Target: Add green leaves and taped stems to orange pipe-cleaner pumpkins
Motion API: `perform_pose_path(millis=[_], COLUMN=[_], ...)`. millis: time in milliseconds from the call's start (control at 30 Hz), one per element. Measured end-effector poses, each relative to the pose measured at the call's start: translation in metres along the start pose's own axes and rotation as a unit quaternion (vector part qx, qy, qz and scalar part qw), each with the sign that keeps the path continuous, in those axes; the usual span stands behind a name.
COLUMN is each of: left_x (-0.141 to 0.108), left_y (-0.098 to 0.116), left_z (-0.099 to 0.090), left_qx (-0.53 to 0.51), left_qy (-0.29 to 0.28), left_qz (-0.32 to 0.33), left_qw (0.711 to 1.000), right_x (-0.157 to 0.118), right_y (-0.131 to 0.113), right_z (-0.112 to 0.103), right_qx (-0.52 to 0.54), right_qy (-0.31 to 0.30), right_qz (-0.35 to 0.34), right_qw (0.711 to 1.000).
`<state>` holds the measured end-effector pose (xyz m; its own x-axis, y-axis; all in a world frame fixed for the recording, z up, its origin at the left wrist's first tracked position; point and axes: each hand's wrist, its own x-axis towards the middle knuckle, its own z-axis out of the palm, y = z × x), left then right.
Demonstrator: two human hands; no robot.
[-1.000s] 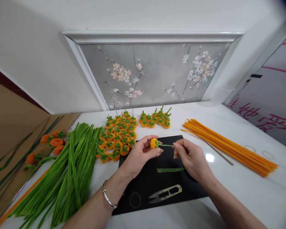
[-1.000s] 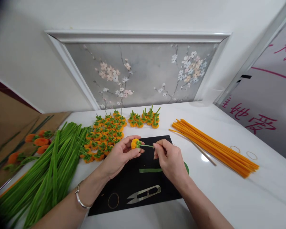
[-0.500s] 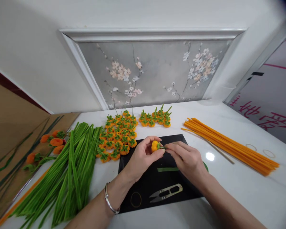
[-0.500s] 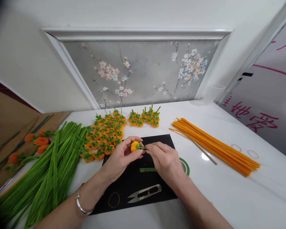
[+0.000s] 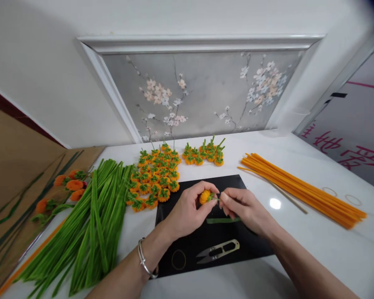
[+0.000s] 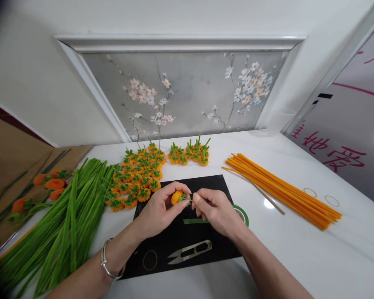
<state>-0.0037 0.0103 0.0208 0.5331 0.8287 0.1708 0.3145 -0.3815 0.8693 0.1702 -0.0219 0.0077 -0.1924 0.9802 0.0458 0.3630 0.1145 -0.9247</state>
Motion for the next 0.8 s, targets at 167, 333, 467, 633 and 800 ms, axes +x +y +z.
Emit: perform_pose_path(millis=[167, 333, 467, 633, 800], left_x=[0.002, 0.003, 0.003, 0.003, 0.004], left_y=[0.000, -0.002, -0.005, -0.005, -0.006], left_z=[-0.004, -0.002, 0.002, 0.002, 0.000], left_qx=[-0.011, -0.026, -0.006, -0.002, -0.008], left_qy=[0.009, 0.022, 0.028, 0.029, 0.028], left_qz=[-0.009, 0.001, 0.007, 0.007, 0.000], left_qw=[1.000, 0.999, 1.000, 1.000, 1.000], right_x=[-0.002, -0.004, -0.003, -0.002, -0.003], right_y=[0.003, 0.004, 0.005, 0.009, 0.011], right_z=[-0.008, -0.005, -0.001, -0.001, -0.005], right_qx=[0.014, -0.114, -0.134, -0.063, -0.063], right_qy=[0.034, 0.086, 0.086, 0.010, 0.038], right_qz=[-0.005, -0.059, -0.069, 0.000, -0.027], right_qw=[0.999, 0.988, 0.985, 0.998, 0.997])
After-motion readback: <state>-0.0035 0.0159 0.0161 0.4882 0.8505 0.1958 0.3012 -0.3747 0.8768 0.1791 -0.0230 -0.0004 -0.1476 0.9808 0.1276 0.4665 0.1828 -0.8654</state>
